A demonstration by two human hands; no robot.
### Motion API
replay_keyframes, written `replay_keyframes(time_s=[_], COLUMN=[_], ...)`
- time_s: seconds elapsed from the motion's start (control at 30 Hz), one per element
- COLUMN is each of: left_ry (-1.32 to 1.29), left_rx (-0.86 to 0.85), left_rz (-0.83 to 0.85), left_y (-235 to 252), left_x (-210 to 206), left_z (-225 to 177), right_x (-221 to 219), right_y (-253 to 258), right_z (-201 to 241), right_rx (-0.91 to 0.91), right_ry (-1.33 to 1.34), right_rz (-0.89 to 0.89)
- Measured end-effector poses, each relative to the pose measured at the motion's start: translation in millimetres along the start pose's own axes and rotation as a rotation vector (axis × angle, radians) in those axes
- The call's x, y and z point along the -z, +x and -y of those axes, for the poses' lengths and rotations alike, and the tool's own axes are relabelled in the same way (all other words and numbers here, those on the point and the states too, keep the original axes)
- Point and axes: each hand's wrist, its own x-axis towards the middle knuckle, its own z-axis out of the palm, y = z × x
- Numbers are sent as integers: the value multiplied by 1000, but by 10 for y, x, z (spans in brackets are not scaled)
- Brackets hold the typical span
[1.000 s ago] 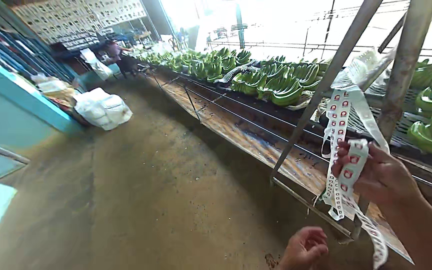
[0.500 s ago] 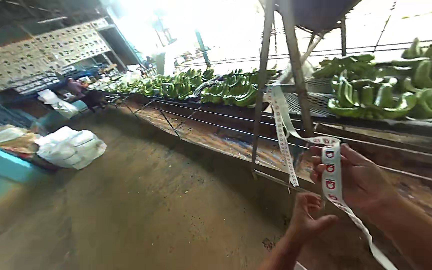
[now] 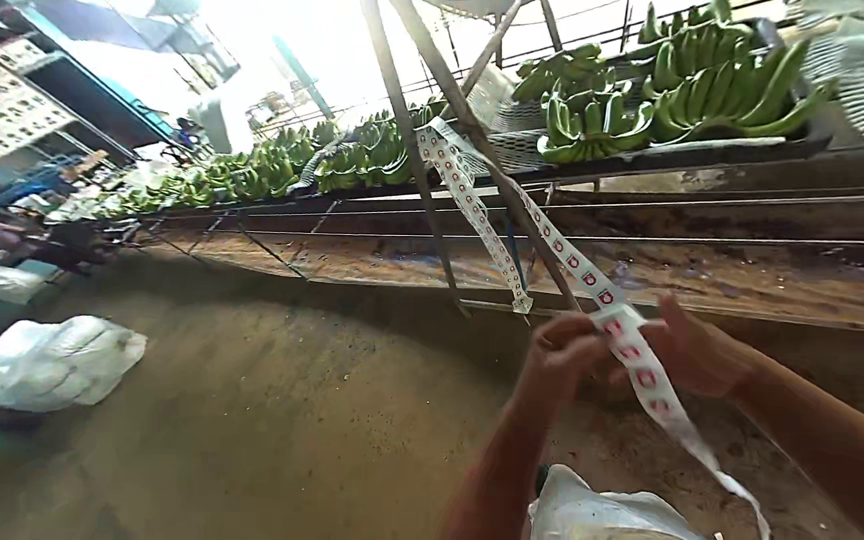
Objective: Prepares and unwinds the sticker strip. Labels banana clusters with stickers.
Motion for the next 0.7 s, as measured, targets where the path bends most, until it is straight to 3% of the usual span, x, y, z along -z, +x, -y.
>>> replay_keyframes(time_s=[0.13, 0.23, 0.37, 0.53, 0.63, 0.7], left_ry=[46, 60, 79, 11, -82, -122], left_rx=[137, 212, 491, 852, 916, 880], left_rz=[-441, -585, -506, -439, -447, -300], left_y=[439, 670, 522, -442, -940, -1226], left_x=[257, 465, 694, 1019, 1029, 1001], left_z=[-328, -332, -93, 269, 297, 281], right_x=[92, -222, -776, -1098, -1188, -1214], right_y=[-687, -787, -486, 54, 359, 583], right_z=[-567, -669, -534, -626, -627, -602], right_rx=[-43, 27, 38, 12, -10, -47], right_ry=[-2, -37, 129, 307, 392, 521], right_rz=[134, 95, -58, -149, -275, -389])
